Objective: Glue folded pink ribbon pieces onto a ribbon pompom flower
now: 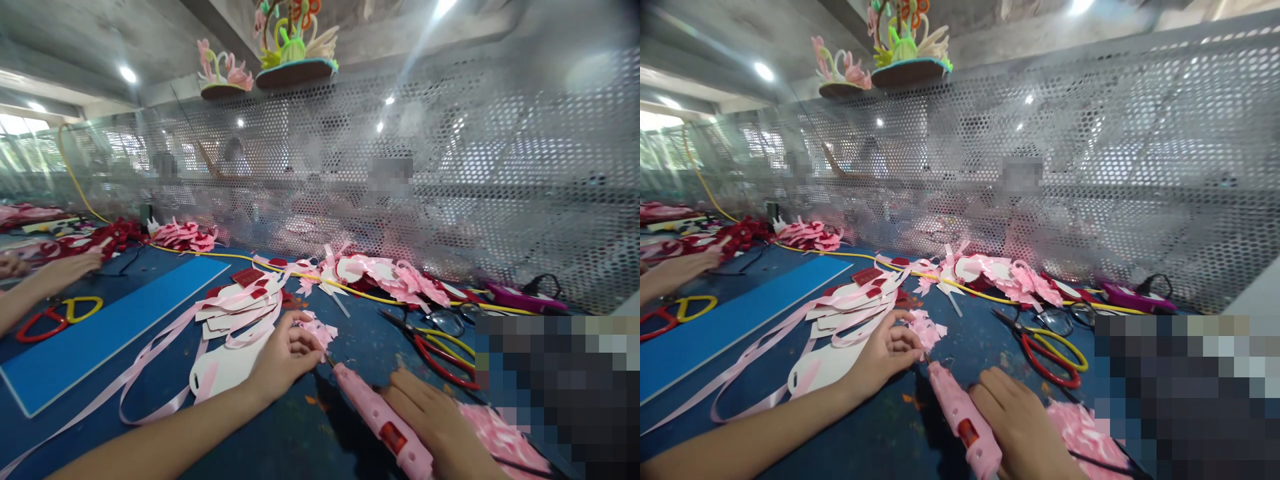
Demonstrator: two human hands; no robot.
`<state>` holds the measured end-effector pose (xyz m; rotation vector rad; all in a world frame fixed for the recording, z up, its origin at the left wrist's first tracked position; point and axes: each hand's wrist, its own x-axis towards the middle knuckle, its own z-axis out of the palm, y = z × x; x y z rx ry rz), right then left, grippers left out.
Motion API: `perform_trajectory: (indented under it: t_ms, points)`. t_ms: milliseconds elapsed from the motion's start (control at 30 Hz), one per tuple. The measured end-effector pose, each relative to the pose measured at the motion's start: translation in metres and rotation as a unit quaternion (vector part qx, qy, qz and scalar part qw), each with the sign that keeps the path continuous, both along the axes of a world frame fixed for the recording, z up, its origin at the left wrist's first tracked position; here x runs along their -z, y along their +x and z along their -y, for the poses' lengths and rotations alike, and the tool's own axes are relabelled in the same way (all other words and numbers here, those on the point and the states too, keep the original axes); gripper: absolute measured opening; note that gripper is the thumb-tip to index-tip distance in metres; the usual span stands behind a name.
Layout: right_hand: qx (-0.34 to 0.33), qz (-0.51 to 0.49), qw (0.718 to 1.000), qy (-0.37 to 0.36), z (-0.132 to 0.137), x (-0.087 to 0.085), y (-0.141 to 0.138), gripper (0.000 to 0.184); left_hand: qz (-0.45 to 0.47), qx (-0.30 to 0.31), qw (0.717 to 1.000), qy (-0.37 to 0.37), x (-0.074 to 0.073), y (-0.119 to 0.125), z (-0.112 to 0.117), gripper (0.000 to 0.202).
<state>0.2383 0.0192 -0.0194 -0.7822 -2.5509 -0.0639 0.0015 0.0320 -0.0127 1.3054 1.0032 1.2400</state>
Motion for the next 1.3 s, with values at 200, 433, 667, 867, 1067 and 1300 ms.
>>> perform_trajectory:
  t_ms: [200,433,667,867,1067,1300]
  points:
    - [-0.002,-0.009,1.000,0.002,0.000,0.003,0.000,0.012,-0.006,0.004,1.000,0.005,0.000,-0.001,0.001,0.045]
    - [0.004,-0.012,1.000,0.020,0.000,0.005,0.000,0.011,-0.003,0.004,1.000,0.009,0.000,0.000,0.002,0.043]
    - [0.068,0.001,0.996,0.050,-0.004,0.005,0.001,0.010,0.006,-0.018,0.999,0.027,0.001,-0.001,0.001,0.040]
    - [0.193,-0.022,0.979,0.054,-0.007,0.000,0.002,0.038,0.042,0.009,0.999,0.028,-0.003,0.006,0.011,0.043]
    - [0.120,-0.139,0.983,-0.006,0.015,-0.011,-0.008,0.040,0.089,0.070,0.993,-0.030,-0.006,0.025,0.034,0.047]
    - [0.022,-0.153,0.981,-0.113,0.037,-0.017,-0.027,0.016,0.074,0.098,0.992,-0.041,-0.003,0.029,0.044,0.048]
